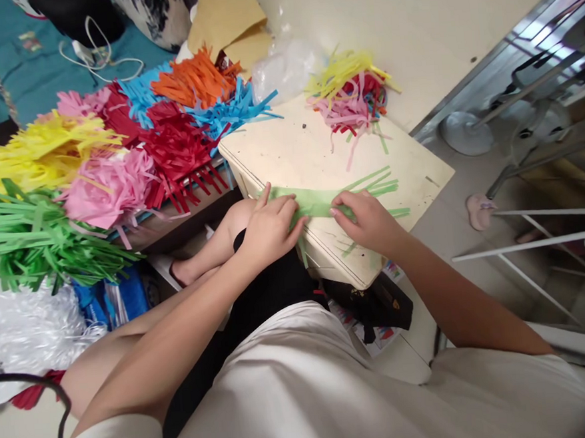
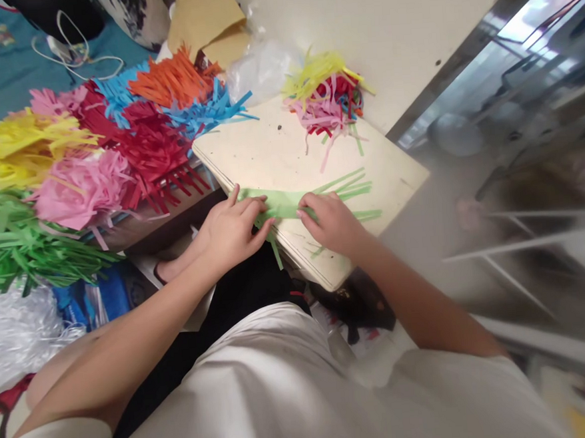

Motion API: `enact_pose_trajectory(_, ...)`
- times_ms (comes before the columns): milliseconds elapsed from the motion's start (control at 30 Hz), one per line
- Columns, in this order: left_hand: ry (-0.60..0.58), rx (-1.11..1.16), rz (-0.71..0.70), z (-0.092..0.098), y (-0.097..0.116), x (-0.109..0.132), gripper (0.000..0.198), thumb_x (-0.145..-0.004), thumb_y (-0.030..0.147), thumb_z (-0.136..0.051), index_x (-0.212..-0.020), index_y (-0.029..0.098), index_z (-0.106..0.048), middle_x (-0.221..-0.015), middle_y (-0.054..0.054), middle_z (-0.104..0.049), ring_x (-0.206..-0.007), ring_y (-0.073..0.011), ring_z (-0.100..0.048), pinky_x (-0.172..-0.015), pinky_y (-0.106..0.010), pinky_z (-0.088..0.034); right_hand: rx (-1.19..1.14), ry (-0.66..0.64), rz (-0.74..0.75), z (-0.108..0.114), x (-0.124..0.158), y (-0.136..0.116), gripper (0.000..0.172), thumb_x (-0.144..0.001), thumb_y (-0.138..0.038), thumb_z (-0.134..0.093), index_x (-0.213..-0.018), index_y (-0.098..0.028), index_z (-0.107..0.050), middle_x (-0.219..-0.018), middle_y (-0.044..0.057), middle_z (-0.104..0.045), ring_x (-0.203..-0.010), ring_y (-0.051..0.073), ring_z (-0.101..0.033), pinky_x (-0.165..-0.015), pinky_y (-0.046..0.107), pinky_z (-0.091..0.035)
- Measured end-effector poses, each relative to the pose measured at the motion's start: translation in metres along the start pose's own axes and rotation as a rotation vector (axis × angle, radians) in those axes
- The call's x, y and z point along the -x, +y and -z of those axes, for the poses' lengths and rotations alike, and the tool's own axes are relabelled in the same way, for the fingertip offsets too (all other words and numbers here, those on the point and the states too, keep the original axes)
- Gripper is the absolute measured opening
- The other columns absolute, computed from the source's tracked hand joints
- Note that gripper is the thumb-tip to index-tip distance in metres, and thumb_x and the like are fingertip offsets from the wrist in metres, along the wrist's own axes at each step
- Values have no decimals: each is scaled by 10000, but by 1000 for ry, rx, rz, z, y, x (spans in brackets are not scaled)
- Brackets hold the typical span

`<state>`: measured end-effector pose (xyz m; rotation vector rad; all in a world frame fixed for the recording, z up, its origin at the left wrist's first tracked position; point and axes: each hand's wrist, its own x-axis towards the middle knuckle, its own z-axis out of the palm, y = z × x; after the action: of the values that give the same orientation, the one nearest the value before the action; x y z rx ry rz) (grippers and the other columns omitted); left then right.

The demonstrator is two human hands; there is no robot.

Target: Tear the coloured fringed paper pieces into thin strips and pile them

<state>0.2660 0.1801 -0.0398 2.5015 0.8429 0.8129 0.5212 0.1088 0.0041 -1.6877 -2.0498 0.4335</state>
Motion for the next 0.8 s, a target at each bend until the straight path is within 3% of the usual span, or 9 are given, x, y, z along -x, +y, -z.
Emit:
enact_pose_trajectory(133, 1, -53, 76, 4, 10, -7, 295, -1062, 467, -695, -1206, 216, -641, -1172, -109, -788, -1211, -350, -768, -1472, -728, -166, -64, -52, -128, 2, -18, -1, 141, -1054, -362, -582, -974, -248, -603, -779, 26, -667, -738, 232, -553, -778, 370, -402)
enact_pose_trajectory(267, -20, -139, 84, 6, 18, -11, 476, -1055, 470, -690, -1401, 155, -604, -1244, -144, -786, -1252, -362, -745, -1454, -715, -211, -118, -92, -211, 0, -31, -2, 156, -1046, -359, -592, -946, -239, -595, -762, 7, -650, -662, 184, -500, -706, 342, -352)
enact_pose_trajectory(467, -27, -284, 137, 5, 22, -10, 308, -1065, 271, -563, -1322, 141, -671, -1144, -160, -795, -1225, -368, -711, -1354, -632, -369, -47, -70, -250, -10, -31, -1, 135, -1042, -348, -604, -969, -235, -614, -749, 7, -650, -604, 168, -447, -694, 344, -321)
enact_pose_trajectory(600, -21, -294, 160, -1, 31, -12, 542, -1080, 530, -625, -1426, 113, -632, -1318, -224, -759, -1277, -430, -652, -1158, -611, -458, -26, -30, -206, -14, -27, 1, 105, -1043, -325, -595, -994, -236, -617, -869, 50, -729, -697, 200, -523, -752, 346, -358)
enact_pose_trajectory(700, -35, -310, 165, -7, 35, -15, 405, -1083, 350, -577, -1401, 108, -642, -1278, -212, -768, -1228, -416, -658, -1070, -581, -454, 16, 10, -152, -12, -22, 2, 114, -1061, -339, -563, -1009, -243, -597, -895, 67, -727, -771, 240, -547, -806, 361, -387)
enact_pose_trajectory(800, -16, -302, 181, -5, 29, -16, 336, -999, 141, -549, -1312, 152, -672, -1170, -171, -790, -1165, -385, -672, -1032, -550, -444, 60, 9, -43, -7, -15, 4, 145, -1094, -356, -503, -1016, -248, -560, -840, 61, -670, -796, 263, -549, -864, 388, -410)
